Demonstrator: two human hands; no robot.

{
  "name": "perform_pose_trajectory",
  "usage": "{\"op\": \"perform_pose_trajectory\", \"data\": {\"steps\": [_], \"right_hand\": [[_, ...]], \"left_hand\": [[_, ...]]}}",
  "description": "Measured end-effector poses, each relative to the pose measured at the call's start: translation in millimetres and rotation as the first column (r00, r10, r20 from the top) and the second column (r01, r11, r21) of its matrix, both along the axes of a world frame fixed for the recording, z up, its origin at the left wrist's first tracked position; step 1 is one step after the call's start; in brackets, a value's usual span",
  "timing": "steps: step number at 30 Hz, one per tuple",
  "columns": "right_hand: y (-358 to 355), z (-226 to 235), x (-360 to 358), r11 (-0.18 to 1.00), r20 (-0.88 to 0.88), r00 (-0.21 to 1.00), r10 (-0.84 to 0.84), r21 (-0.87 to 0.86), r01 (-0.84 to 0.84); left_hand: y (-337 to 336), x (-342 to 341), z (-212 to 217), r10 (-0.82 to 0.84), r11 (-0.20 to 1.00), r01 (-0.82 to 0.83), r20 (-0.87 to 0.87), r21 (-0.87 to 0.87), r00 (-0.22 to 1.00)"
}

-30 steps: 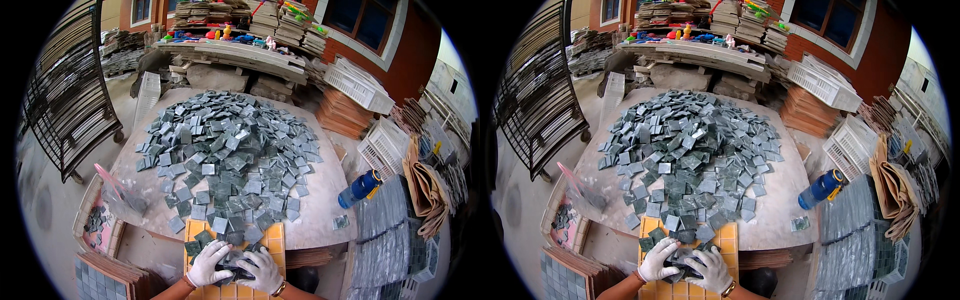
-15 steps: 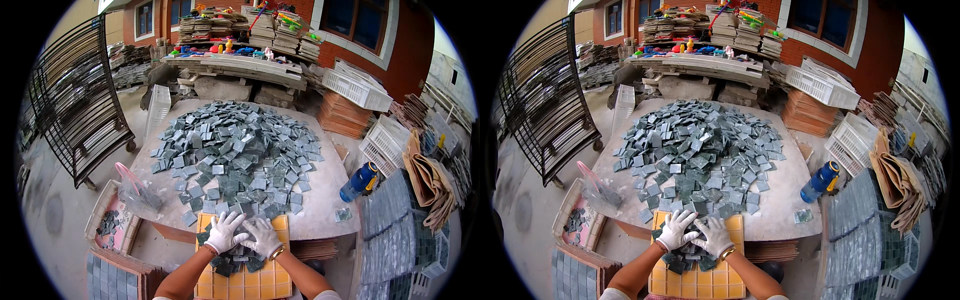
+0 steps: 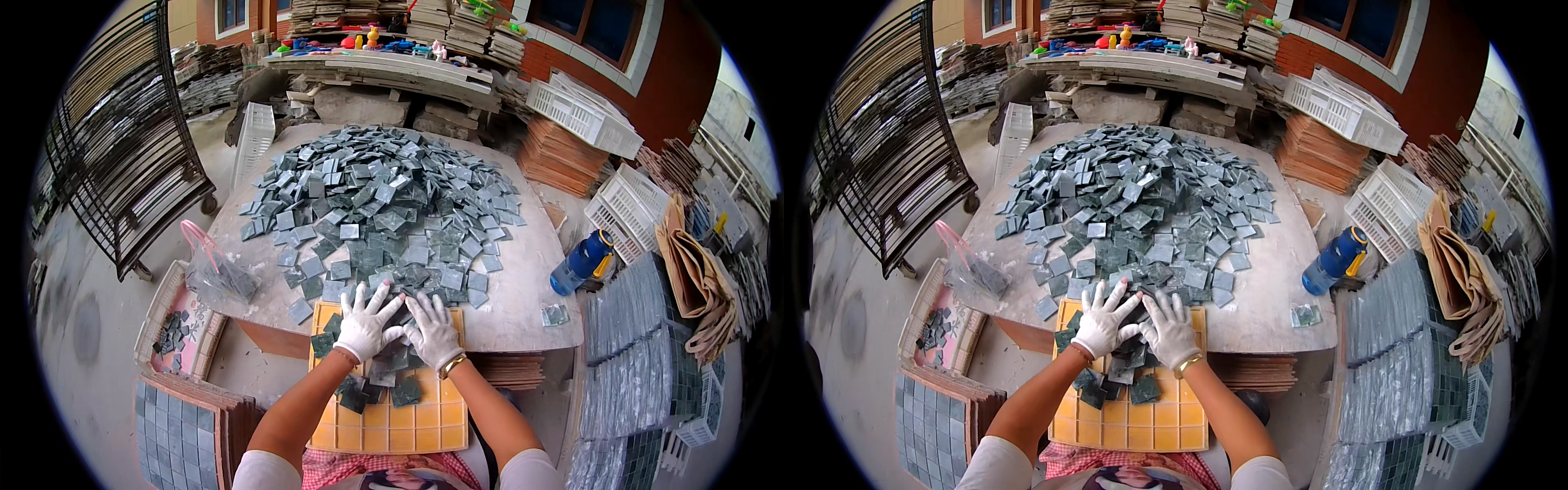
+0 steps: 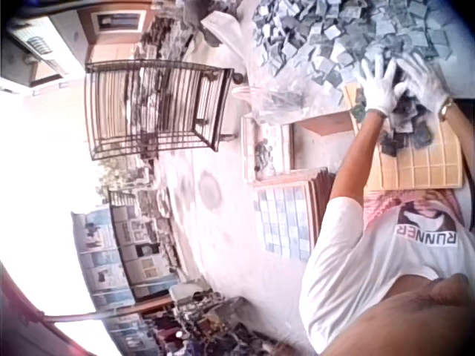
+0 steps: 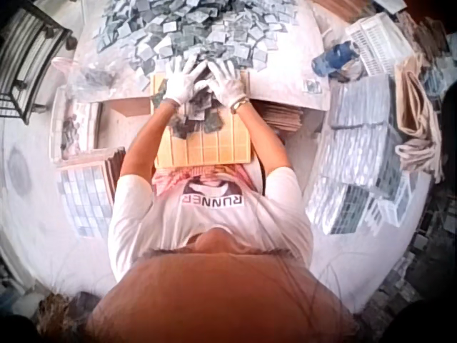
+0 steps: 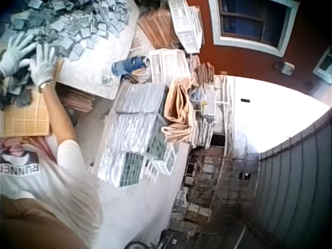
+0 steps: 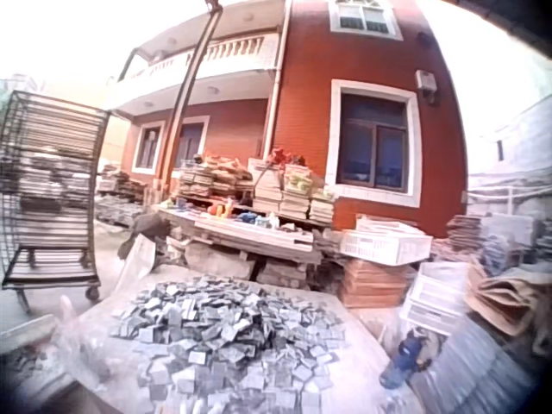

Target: The person places small square tiles into a grid frame on a worktable, arranging them one by one to fill the grid. They occasionally flip the frame to check alignment and continue filling empty slots until the grid is complete.

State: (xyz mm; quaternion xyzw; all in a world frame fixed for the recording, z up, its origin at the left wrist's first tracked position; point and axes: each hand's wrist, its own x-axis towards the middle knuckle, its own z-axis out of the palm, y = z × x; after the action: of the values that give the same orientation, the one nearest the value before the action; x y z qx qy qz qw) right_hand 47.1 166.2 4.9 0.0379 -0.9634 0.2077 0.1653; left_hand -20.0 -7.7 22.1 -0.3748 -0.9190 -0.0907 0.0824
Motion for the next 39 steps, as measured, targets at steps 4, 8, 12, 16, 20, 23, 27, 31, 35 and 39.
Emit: {"op": "perform_pose_trajectory", "data": {"steps": [4,8,12,16,20,23,27,31,35,39], "right_hand": [[-26,12,15,0.977,0.192,0.979,-0.068,0.211,0.026],[-32,-10,94,0.969,0.009,0.987,0.162,0.190,-0.160],[-27,-10,152,0.933,0.175,0.926,0.335,0.078,-0.352],[-8,-14,165,0.978,-0.030,0.982,0.185,-0.091,-0.187],[-9,2,153,0.989,-0.079,0.997,-0.006,-0.145,-0.005],[-33,1,140,0.979,-0.026,0.999,-0.042,-0.200,0.036],[-61,16,130,0.999,0.136,0.991,0.012,-0.035,-0.007],[-55,-8,127,0.967,-0.017,1.000,0.011,-0.254,-0.015],[-29,-9,137,0.357,0.332,0.943,0.026,-0.884,0.301],[-23,-8,146,0.589,0.305,0.952,-0.033,-0.764,0.265]], "left_hand": [[-5,-8,-1,0.071,0.996,-0.065,0.106,-0.067,0.992],[-41,54,-26,-0.187,0.982,0.187,0.044,-0.005,0.981],[-75,100,-16,-0.303,0.953,0.302,0.164,0.028,0.939],[-112,129,-19,-0.120,0.977,0.088,0.160,0.195,0.980],[-121,150,-36,0.192,0.900,-0.255,0.202,0.354,0.960],[-112,159,-37,0.238,0.892,-0.304,0.224,0.336,0.945],[-97,147,-24,0.242,0.904,-0.279,0.151,0.324,0.958],[-83,127,-19,0.227,0.918,-0.262,0.149,0.298,0.962],[-80,117,-21,0.213,0.907,-0.257,0.163,0.334,0.963],[-80,115,-27,0.182,0.892,-0.227,0.149,0.390,0.972]]}}
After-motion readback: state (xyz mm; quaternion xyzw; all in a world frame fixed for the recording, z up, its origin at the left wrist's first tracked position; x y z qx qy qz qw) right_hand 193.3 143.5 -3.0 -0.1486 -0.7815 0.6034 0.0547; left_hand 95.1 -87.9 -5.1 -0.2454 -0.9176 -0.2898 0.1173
